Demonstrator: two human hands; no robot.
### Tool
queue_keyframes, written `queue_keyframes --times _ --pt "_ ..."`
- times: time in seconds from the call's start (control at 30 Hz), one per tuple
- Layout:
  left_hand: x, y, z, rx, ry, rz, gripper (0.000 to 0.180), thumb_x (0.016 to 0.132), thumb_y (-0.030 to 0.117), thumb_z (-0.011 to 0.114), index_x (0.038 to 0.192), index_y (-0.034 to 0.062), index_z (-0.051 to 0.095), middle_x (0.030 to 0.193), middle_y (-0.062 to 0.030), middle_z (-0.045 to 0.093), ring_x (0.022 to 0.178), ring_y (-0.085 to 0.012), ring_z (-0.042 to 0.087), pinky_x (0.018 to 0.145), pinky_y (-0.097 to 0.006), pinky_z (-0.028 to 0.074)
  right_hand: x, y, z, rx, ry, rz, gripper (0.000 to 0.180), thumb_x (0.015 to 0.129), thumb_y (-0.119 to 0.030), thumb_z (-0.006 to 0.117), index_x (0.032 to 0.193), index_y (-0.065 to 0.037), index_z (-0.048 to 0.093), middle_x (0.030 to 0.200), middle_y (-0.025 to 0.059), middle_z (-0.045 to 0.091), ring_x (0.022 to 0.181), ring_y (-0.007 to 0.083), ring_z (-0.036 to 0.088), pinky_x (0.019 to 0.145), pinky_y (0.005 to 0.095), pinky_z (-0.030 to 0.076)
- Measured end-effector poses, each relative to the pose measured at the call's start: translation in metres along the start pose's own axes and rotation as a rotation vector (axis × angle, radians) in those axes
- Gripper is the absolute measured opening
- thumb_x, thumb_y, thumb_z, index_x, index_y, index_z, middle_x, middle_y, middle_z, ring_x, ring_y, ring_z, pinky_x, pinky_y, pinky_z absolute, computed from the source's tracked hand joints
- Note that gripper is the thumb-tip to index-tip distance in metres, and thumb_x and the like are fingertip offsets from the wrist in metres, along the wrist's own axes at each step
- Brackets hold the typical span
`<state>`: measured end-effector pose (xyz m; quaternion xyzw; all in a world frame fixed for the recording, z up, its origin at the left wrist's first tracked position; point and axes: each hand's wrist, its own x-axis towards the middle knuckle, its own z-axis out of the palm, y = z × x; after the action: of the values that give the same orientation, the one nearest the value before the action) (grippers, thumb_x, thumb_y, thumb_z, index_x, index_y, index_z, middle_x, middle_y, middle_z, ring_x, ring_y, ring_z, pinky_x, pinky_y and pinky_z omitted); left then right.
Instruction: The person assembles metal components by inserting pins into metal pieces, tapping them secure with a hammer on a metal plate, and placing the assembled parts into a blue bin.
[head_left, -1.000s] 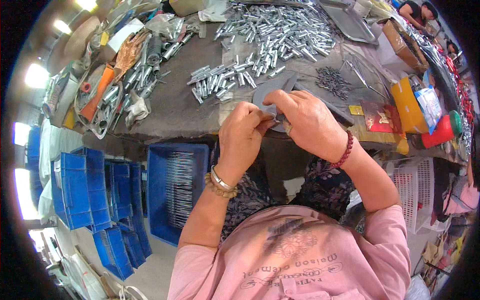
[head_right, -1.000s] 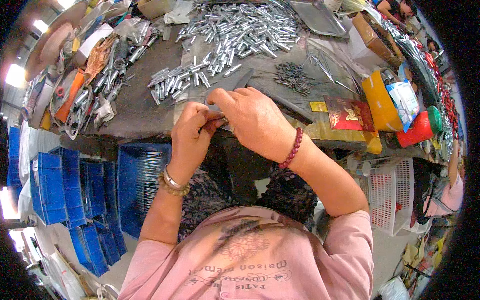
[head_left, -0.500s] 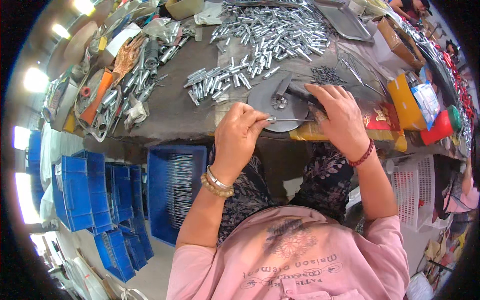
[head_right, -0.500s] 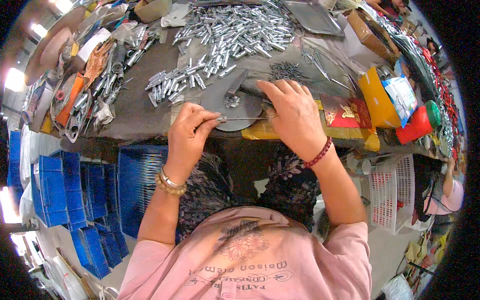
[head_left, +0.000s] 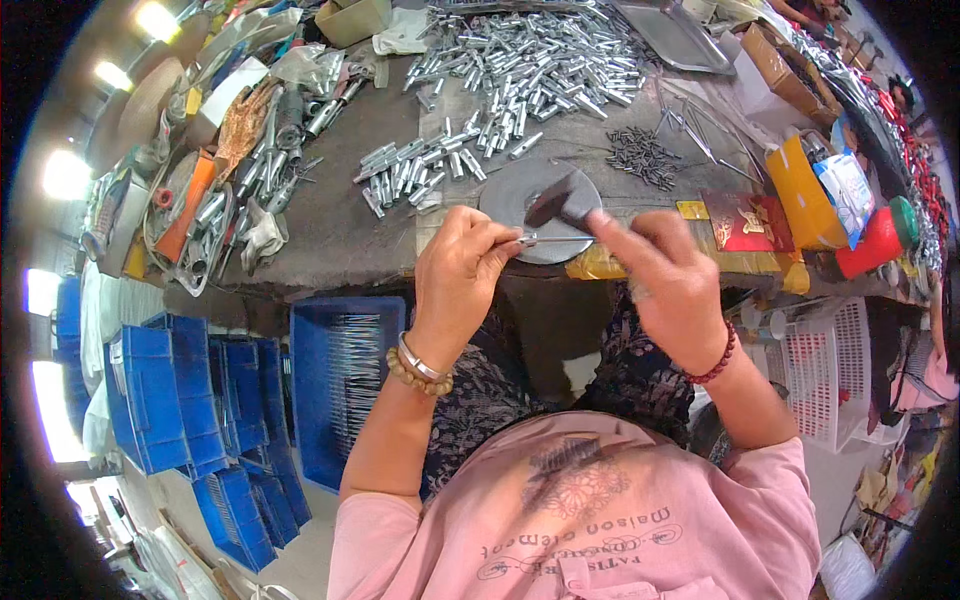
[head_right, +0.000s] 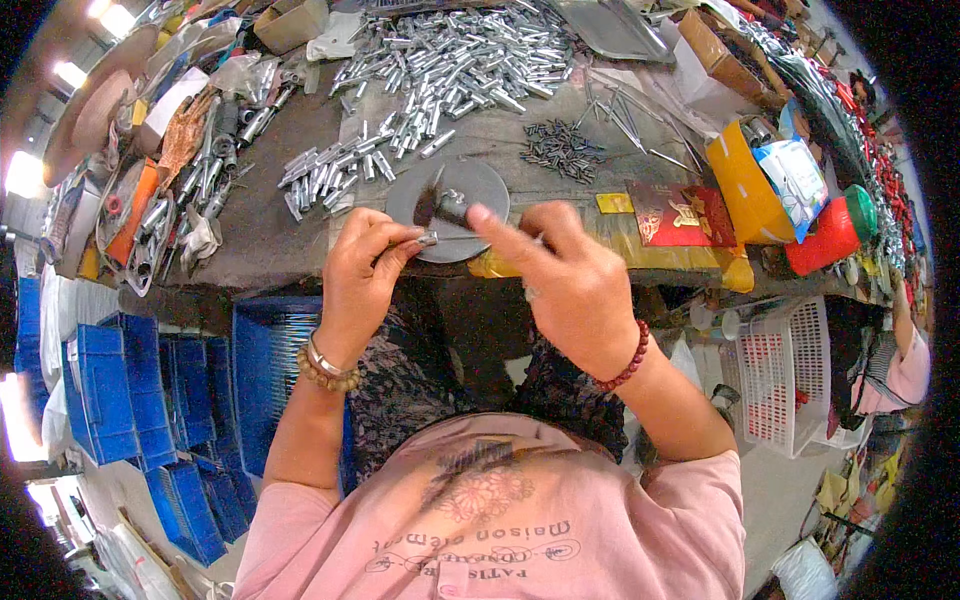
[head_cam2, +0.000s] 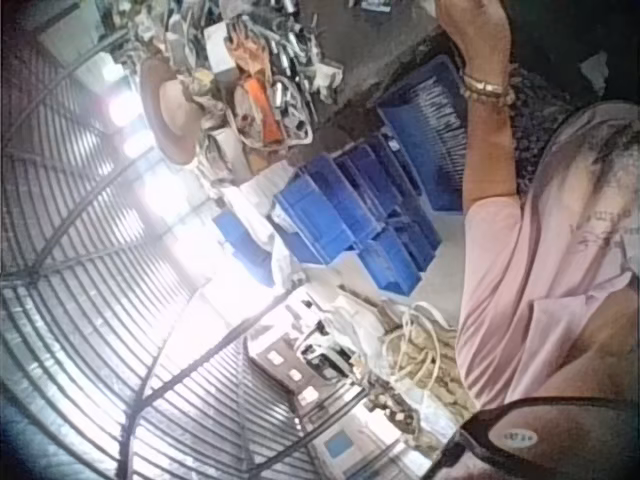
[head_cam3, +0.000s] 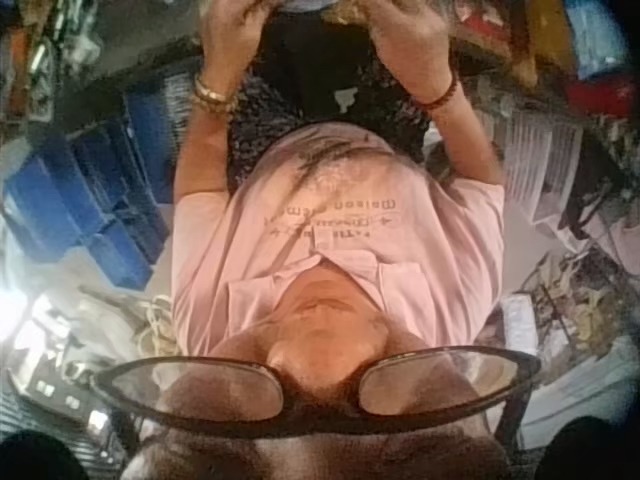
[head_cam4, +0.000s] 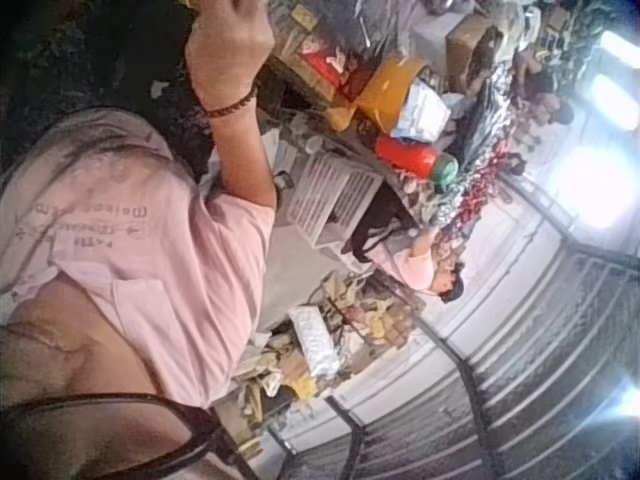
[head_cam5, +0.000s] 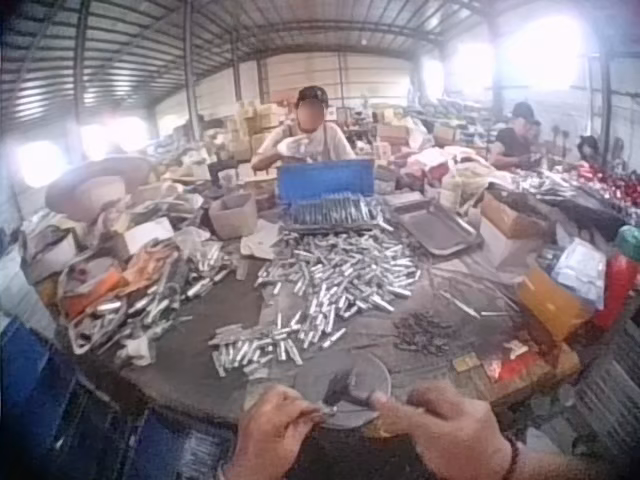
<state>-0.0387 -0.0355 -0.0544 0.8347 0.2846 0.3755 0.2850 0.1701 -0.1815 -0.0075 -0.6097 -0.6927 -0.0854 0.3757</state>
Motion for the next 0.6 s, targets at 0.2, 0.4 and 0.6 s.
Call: queue_keyframes --times 0.2,0.4,0.6 --pt "-0.003 0.0 -0.001 0.003 0.026 0.002 0.013 0.089 0.007 0.081 0.101 0.005 0.077 0.092 -0.0073 0.063 0.082 -0.0235 0.065 0.071 -0.035 0.051 -0.002 0.008 0.01 -0.04 -0.016 0.011 0.065 0.086 0.007 0.065 0.145 -0.022 0.068 0.099 0.0099 0.061 0.077 0.0284 0.069 0.068 0.04 0.058" --pt "-0.002 0.0 0.001 -0.014 0.026 0.0 0.014 0.088 0.003 0.081 0.102 0.0035 0.077 0.093 -0.0073 0.063 0.084 -0.021 0.064 0.073 -0.032 0.051 -0.018 -0.006 0.015 -0.012 -0.091 0.075 0.064 0.086 0.008 0.063 0.142 -0.021 0.07 0.096 0.0107 0.06 0.077 0.0305 0.069 0.067 0.0421 0.057" --pt "-0.003 -0.005 0.002 -0.01 0.034 0.013 0.013 0.089 0.004 0.081 0.102 0.0039 0.078 0.093 -0.0071 0.063 0.085 -0.021 0.064 0.075 -0.032 0.051 0.005 -0.008 -0.005 0.062 -0.083 0.119 0.064 0.084 0.009 0.064 0.142 -0.017 0.068 0.098 0.0136 0.061 0.086 0.0352 0.068 0.076 0.0429 0.057"
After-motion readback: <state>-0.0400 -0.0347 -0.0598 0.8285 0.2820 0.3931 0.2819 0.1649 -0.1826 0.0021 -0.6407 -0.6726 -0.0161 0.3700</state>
